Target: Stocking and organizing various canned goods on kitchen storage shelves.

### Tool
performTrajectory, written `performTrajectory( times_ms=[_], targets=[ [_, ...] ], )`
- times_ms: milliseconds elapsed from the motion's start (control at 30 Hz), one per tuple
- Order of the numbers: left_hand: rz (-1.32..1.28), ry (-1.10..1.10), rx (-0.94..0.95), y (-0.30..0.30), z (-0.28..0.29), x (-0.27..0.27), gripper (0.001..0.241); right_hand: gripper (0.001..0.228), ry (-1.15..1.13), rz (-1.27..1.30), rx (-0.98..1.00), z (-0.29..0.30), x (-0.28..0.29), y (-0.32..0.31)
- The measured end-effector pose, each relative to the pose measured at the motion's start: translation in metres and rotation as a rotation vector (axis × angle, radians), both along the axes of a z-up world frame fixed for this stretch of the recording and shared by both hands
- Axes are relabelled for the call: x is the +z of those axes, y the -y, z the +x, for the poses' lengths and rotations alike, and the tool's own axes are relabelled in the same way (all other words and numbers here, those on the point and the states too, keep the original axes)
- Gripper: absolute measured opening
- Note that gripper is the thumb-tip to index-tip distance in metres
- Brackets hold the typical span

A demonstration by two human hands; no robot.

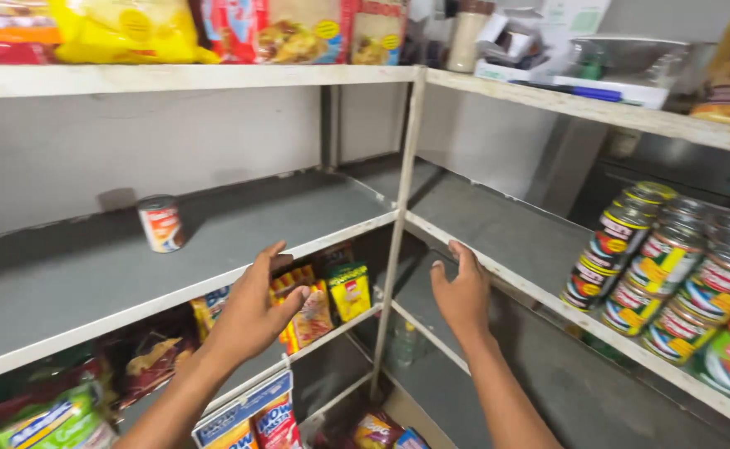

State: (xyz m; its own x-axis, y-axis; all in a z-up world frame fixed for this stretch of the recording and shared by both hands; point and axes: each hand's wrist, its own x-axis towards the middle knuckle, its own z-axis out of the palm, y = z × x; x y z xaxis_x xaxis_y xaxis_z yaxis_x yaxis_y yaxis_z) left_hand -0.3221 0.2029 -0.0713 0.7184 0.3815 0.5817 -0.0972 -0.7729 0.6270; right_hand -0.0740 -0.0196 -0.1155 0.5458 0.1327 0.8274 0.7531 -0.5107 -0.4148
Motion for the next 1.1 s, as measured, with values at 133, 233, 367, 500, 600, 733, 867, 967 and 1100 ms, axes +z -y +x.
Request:
performTrajectory(
  times_ms=[133,233,367,500,600,733,867,967,1100],
  targets=[
    [0.015,0.044,0.157,-0.030,-0.043,0.009,0.070,0.042,-0.131,0.078,0.340,-0.045,0.009,-0.075],
    [0.055,0.102,0.229,-0.053,-0.084,0.013,0.063,0.041,-0.117,0.087,0.593,-0.087,0.015,-0.132],
    [0.023,0.099,0.415,-0.088,-0.140,0.010,0.056,0.040,-0.167,0.077,0.823,-0.158,0.030,-0.191],
    [0.250,0.172,0.609,-0.135,-0.184,-0.003,0.043,0.038,-0.047,0.048,1.016,-0.218,0.038,-0.244],
    [0.330,0.165,0.743,-0.158,-0.200,0.002,0.036,0.039,-0.077,0.010,1.155,-0.260,0.048,-0.283],
    [0.306,0.147,0.896,-0.189,-0.199,0.000,0.029,0.040,-0.201,-0.048,1.268,-0.298,0.055,-0.345],
    [0.106,0.127,0.926,-0.195,-0.197,-0.001,0.030,0.041,-0.196,-0.016,1.321,-0.305,0.048,-0.429],
    [0.081,0.053,0.925,-0.188,-0.196,-0.005,0.028,0.044,-0.296,-0.013,1.354,-0.309,0.044,-0.469],
    [0.080,0.073,0.968,-0.193,-0.192,-0.006,0.027,0.063,-0.253,-0.043,1.210,-0.309,0.047,-0.529]
  ],
)
